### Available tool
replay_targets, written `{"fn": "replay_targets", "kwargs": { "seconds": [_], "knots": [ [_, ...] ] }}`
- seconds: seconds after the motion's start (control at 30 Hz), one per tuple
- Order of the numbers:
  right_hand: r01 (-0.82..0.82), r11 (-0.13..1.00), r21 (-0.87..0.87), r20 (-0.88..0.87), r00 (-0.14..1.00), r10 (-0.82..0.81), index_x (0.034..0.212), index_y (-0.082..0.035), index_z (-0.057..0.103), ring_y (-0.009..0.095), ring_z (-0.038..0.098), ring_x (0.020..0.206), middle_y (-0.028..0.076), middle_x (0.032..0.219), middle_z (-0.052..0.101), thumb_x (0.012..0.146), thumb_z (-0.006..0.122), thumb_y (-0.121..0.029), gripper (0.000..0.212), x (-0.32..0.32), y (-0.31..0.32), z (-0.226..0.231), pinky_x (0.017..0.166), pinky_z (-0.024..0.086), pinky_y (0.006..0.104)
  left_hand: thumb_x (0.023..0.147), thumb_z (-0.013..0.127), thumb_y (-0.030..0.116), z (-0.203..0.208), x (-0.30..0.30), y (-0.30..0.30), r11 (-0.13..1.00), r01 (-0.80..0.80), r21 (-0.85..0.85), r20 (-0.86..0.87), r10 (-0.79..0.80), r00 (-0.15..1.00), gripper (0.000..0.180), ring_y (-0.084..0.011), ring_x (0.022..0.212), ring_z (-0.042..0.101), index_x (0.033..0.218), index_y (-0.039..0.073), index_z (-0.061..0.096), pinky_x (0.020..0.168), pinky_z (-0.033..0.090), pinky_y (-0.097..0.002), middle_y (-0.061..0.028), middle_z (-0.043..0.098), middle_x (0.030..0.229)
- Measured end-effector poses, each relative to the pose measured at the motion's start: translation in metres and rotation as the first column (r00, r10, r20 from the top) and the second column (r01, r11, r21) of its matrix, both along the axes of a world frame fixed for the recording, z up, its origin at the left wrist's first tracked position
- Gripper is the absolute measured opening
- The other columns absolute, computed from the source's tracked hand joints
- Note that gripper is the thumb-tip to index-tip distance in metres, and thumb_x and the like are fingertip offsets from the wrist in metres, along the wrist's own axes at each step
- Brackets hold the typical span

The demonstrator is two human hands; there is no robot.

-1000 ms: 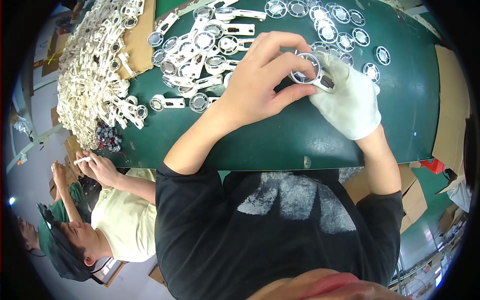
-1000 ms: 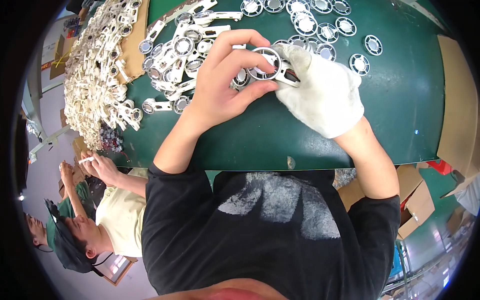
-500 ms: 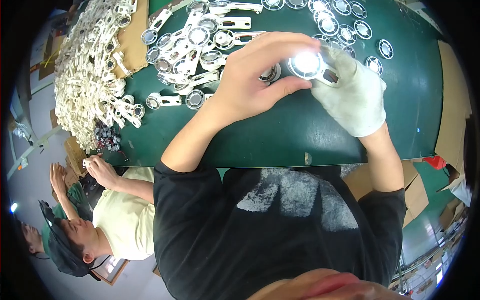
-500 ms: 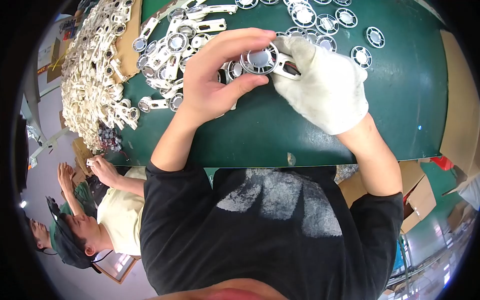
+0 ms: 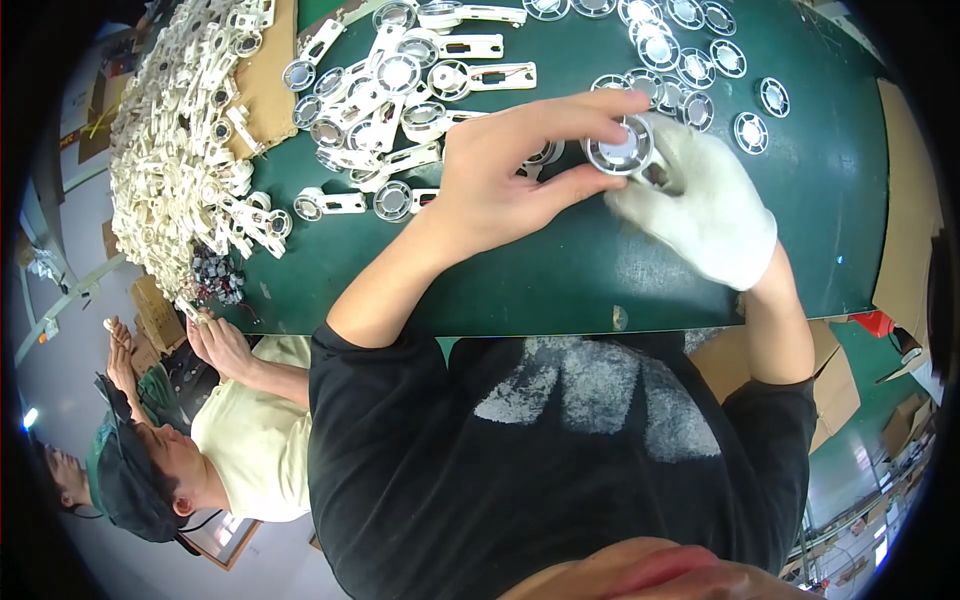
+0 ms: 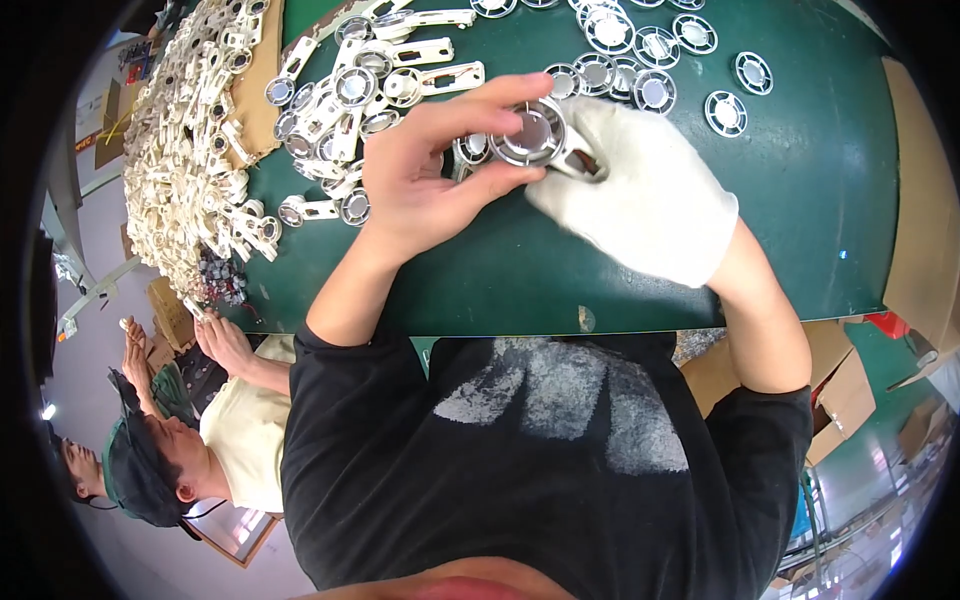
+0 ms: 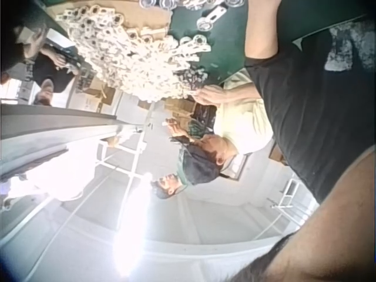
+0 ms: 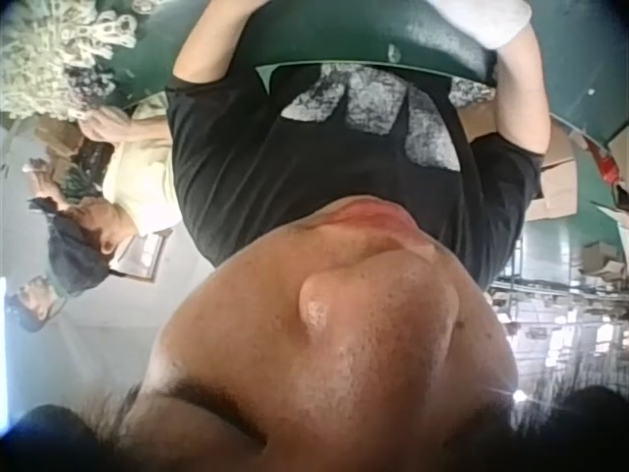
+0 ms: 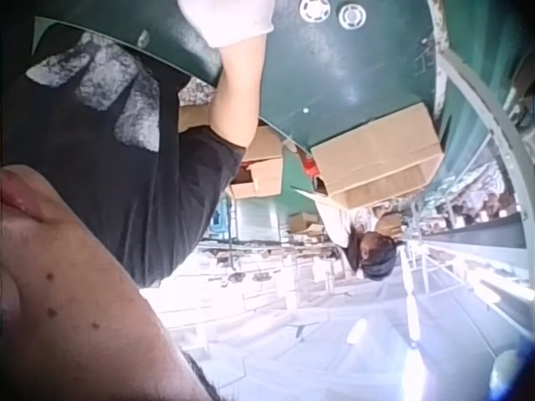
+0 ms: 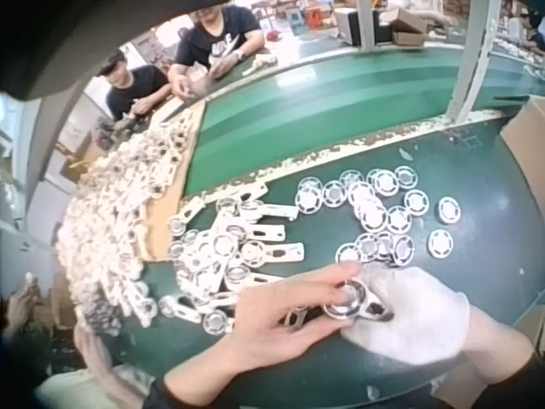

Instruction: The person assembles small circular components into white plastic housings by hand on a production line.

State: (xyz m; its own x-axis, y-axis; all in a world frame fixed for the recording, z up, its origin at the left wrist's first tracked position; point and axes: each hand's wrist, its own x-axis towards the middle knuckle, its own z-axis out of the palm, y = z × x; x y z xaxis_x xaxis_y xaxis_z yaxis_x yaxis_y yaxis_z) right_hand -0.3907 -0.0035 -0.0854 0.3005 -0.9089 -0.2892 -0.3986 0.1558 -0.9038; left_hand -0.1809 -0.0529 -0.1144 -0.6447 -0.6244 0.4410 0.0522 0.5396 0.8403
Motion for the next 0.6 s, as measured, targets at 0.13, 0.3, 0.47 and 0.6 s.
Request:
{"fn": "replay_targets", "kwargs": {
  "seconds": [0.13, 0.3, 0.47, 0.6],
  "knots": [
    [-0.104, 0.926, 0.362, 0.291, 0.957, -0.006, 0.09, 0.0, 0.062, 0.011, 0.057, 0.066, 0.002, 0.072, 0.061, 0.093, 0.065, -0.029, 0.029, -0.006, -0.006, 0.016, 0.062, 0.047, 0.0298, 0.08, 0.074, -0.012, 0.009, 0.004, -0.01, 0.987, 0.15, -0.056, -0.021, -0.152, 0.988, 0.042, -0.0378, 0.124, 0.062, 0.119, -0.004, 0.062, 0.103, 0.053, -0.0429, -0.0282, 0.065, 0.127],
    [0.111, 0.993, 0.029, 0.248, 0.962, -0.115, 0.102, -0.004, 0.068, 0.014, 0.063, 0.072, 0.005, 0.077, 0.065, 0.097, 0.063, -0.034, 0.031, 0.011, 0.007, -0.005, 0.068, 0.05, 0.0295, 0.09, 0.067, -0.004, 0.008, -0.001, -0.006, 0.994, 0.108, 0.013, 0.053, -0.109, 0.993, 0.066, -0.0348, 0.125, 0.061, 0.149, -0.004, 0.039, 0.104, 0.052, -0.0387, -0.0262, 0.06, 0.137],
    [0.018, 0.953, -0.304, -0.08, 0.996, -0.045, 0.114, -0.013, 0.069, 0.032, 0.068, 0.074, 0.011, 0.089, 0.07, 0.097, 0.063, -0.035, 0.028, 0.012, 0.012, -0.008, 0.069, 0.054, 0.0396, 0.099, 0.065, 0.01, 0.004, -0.009, 0.01, 0.873, 0.103, 0.477, -0.16, -0.029, 0.987, 0.033, -0.0254, 0.115, 0.066, 0.126, -0.008, 0.06, 0.099, 0.053, -0.0356, -0.0241, 0.065, 0.129],
    [-0.102, 0.729, -0.677, -0.217, 0.974, -0.066, 0.115, -0.013, 0.065, 0.035, 0.067, 0.066, 0.013, 0.078, 0.066, 0.094, 0.068, -0.034, 0.03, 0.014, 0.016, -0.03, 0.058, 0.054, 0.0417, 0.095, 0.066, 0.001, 0.005, -0.003, 0.012, 0.916, 0.098, 0.389, -0.138, -0.047, 0.989, 0.03, -0.025, 0.114, 0.067, 0.123, -0.007, 0.062, 0.098, 0.054, -0.0349, -0.0219, 0.067, 0.125]
  ]
}}
